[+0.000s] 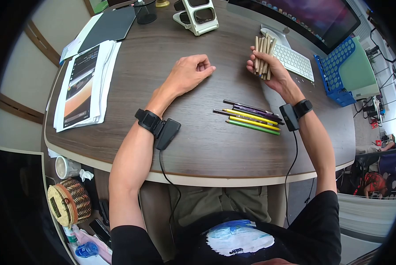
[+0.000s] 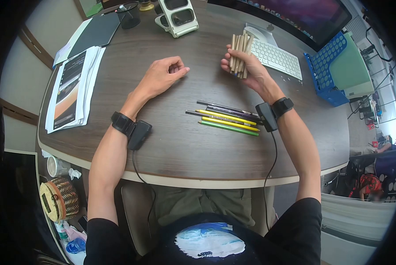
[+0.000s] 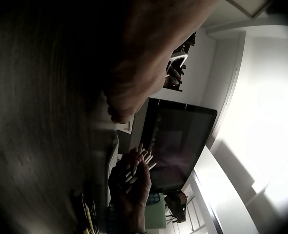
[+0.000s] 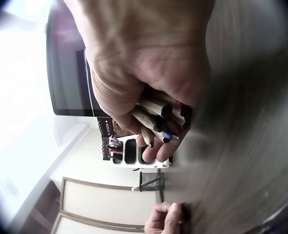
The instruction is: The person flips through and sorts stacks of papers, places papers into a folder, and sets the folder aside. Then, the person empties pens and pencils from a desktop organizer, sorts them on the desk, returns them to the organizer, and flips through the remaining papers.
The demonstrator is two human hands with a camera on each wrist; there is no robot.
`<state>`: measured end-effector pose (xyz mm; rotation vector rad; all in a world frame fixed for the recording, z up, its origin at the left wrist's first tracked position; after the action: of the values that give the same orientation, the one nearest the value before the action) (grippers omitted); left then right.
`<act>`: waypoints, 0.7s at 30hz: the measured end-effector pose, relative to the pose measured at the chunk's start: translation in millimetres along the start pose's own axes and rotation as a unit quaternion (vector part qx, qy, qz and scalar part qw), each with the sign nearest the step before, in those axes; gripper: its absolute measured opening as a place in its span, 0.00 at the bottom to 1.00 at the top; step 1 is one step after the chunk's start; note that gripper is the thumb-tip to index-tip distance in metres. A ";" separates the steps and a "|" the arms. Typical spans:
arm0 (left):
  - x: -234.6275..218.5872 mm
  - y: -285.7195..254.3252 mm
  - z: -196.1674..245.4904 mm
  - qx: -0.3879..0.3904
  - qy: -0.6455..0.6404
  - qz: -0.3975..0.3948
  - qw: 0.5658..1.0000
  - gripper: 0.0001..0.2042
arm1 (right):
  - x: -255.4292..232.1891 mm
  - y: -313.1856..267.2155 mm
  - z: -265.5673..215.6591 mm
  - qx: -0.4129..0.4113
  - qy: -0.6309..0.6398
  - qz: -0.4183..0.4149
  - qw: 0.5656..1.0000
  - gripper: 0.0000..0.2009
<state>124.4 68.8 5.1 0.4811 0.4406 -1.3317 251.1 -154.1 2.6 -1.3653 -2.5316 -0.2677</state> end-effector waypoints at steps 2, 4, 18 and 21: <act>-0.4 -1.3 1.7 0.004 -0.001 0.003 1.000 0.18 | 9.9 -7.8 2.8 0.012 0.029 -0.016 0.999 0.18; -3.2 -1.1 3.5 0.007 0.001 0.007 1.000 0.18 | 28.7 -20.6 9.7 0.060 0.072 -0.019 0.995 0.20; 10.2 7.4 4.6 -0.028 -0.472 -0.099 0.875 0.39 | 140.8 -40.6 37.9 0.150 -0.139 -0.189 0.961 0.09; 14.3 9.5 3.4 -0.035 -0.444 -0.118 0.888 0.32 | 157.2 -41.5 51.6 0.191 -0.159 -0.231 0.941 0.09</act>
<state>136.5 56.9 0.7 -0.2780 -0.2294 -1.6063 126.4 -37.8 -0.2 -0.7043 -2.9373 0.3805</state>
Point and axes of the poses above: each hand's wrist, its own y-axis towards the middle knuckle, its own x-axis out of the palm, z = x × y, the point moved 10 cm from there along y, towards the middle knuckle, and after that the axes turned 12 degrees about -x, right-handed, at the moved point
